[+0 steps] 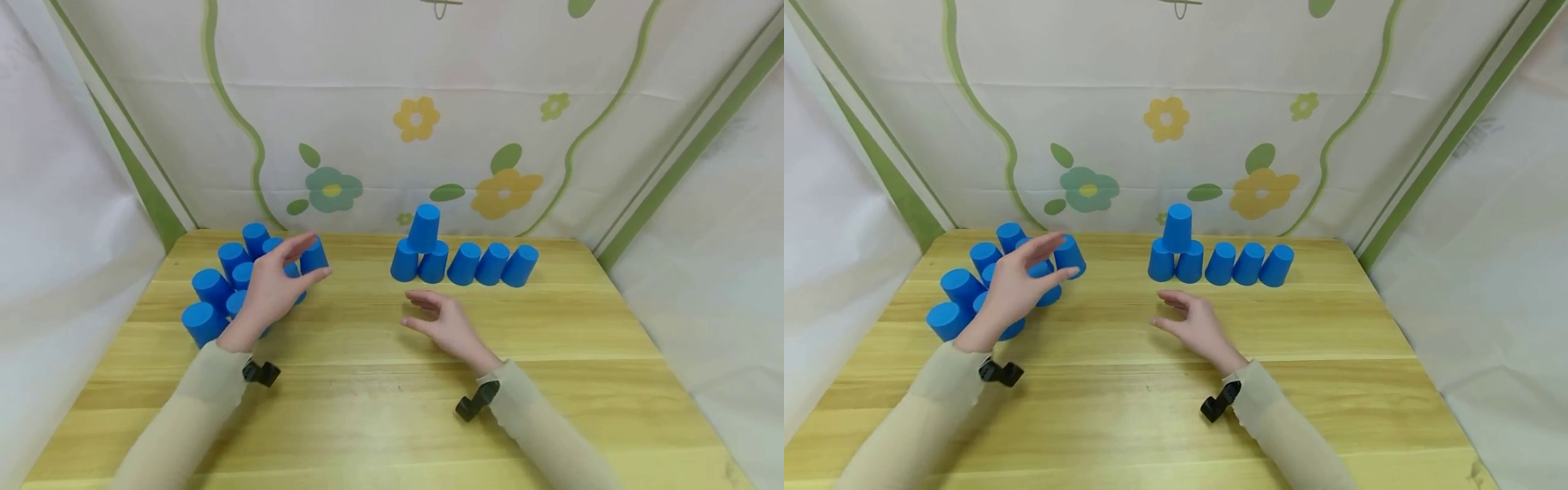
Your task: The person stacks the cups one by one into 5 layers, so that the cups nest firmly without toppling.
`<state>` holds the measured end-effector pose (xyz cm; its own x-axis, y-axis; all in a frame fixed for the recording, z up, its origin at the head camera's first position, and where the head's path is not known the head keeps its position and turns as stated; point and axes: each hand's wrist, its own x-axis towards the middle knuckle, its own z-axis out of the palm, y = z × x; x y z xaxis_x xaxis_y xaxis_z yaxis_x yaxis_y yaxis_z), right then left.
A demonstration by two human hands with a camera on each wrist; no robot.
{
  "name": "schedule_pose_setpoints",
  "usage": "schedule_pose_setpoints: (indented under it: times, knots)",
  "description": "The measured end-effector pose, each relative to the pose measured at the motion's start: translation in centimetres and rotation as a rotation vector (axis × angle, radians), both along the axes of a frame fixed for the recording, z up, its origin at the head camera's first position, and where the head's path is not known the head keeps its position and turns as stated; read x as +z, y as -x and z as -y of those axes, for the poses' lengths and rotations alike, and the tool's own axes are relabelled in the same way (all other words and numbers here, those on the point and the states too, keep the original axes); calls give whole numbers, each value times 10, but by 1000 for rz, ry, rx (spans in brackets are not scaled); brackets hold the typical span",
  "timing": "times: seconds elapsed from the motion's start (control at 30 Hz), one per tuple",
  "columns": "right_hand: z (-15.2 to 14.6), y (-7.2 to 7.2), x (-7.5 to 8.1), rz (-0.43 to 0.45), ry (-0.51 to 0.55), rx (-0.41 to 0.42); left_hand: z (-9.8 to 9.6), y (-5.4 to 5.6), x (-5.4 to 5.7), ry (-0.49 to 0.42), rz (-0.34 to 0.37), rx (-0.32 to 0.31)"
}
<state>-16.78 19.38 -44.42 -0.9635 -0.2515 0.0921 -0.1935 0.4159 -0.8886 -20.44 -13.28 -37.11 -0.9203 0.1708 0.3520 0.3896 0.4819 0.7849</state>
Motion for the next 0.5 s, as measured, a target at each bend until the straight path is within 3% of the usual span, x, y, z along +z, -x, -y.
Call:
schedule_pose_setpoints:
  times: [0.2, 0.43, 0.5]
  knots:
    - [22, -16, 30, -12, 16, 57, 29, -29, -10, -7, 15, 55]
    - [38, -2, 8, 19, 47, 121, 63, -58, -2, 23, -69, 187]
    - [46, -1, 11, 10, 49, 145, 74, -64, 0, 38, -86, 234]
